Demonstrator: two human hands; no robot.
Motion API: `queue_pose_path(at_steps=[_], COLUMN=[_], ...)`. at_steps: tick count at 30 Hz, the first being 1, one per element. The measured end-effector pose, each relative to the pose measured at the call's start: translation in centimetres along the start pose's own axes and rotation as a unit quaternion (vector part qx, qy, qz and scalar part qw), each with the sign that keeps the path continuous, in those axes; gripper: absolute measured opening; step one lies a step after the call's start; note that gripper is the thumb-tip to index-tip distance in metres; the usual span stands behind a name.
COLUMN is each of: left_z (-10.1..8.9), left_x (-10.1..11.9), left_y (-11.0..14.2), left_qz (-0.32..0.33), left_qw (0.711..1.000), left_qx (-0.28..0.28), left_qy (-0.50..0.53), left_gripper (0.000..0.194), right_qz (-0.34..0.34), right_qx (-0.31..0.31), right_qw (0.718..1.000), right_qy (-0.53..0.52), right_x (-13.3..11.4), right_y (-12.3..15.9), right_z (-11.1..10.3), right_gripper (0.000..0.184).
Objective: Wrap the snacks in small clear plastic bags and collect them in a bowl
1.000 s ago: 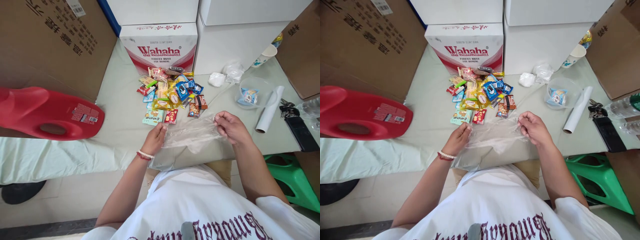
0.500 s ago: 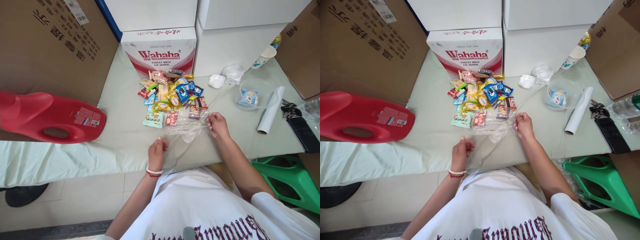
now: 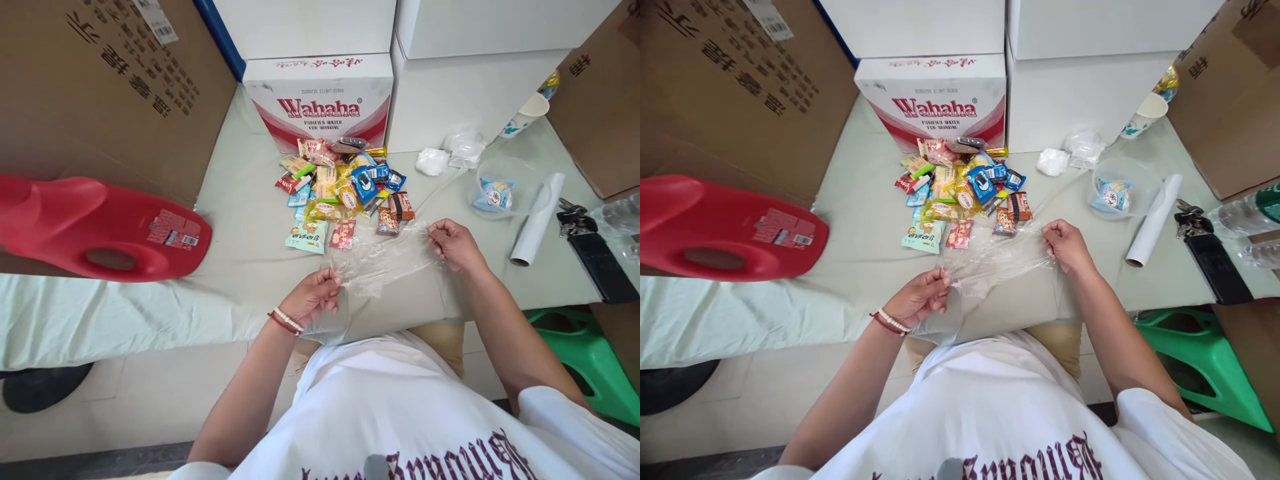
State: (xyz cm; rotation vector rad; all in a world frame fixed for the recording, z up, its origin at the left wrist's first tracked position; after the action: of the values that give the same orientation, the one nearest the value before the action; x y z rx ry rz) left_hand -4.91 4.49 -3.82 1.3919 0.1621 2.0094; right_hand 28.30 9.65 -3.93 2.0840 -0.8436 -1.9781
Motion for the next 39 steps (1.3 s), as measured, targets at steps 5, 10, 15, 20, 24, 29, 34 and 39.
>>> queue_pose_path(at_steps=[5,10,15,20,24,29,34,39], left_z=[-3.4,-3.3,5.4,4.6,-1.1,-1.4,1.5,1.8], left_x=[-0.2,3.9,4.3,1.1,1.5,1.1,0.6,0.3], left_y=[0.9,3.7,4.4,-0.3,-0.6,-0.6,-2.4,-3.4], left_qz=[-0.005,0.248,0.467,0.4,0.35,0.29,0.322,0.269], left_qw=[0.982,0.839,0.642,0.648,0.684,0.693,0.841,0.901], left_qx=[0.008,0.327,0.207,0.064,0.245,0.286,0.225,0.221], left_qy=[-0.189,-0.356,-0.572,-0.645,-0.591,-0.595,-0.372,-0.259], left_gripper=[0.041,0.024,0.01,0.016,0.026,0.032,0.03,0.031], right_qz=[-0.052,-0.1,-0.12,-0.135,-0.134,-0.089,-0.215,-0.431], right_qx=[-0.006,-0.009,0.014,0.033,0.065,0.062,0.203,0.112], right_qw=[0.991,0.975,0.969,0.966,0.965,0.979,0.924,0.81], right_qy=[0.12,0.2,0.215,0.218,0.215,0.171,0.241,0.382], right_x=[-0.4,0.0,-0.4,-2.0,-2.6,-1.3,-3.2,-1.9], right_y=[-2.2,-3.0,-2.6,-2.5,-2.6,-3.2,0.7,10.7], right_z=[0.1,2.1,2.6,0.4,-2.0,-2.5,-3.7,1.3], right_gripper=[0.025,0.023,0.027,0.027,0.023,0.026,0.033,0.036])
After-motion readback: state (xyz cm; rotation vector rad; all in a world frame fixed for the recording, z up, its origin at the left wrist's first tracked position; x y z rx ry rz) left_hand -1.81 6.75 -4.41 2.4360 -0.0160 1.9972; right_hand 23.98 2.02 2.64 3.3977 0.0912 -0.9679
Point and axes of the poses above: each hand's wrist, its own y-axis away from the middle knuckle, its own z-axis out of the palm, x = y × z, the point moved 6 cm from there along -y, towards the middle knuckle, and after that the axes turned 11 degrees about z, right-handed, at the moved point
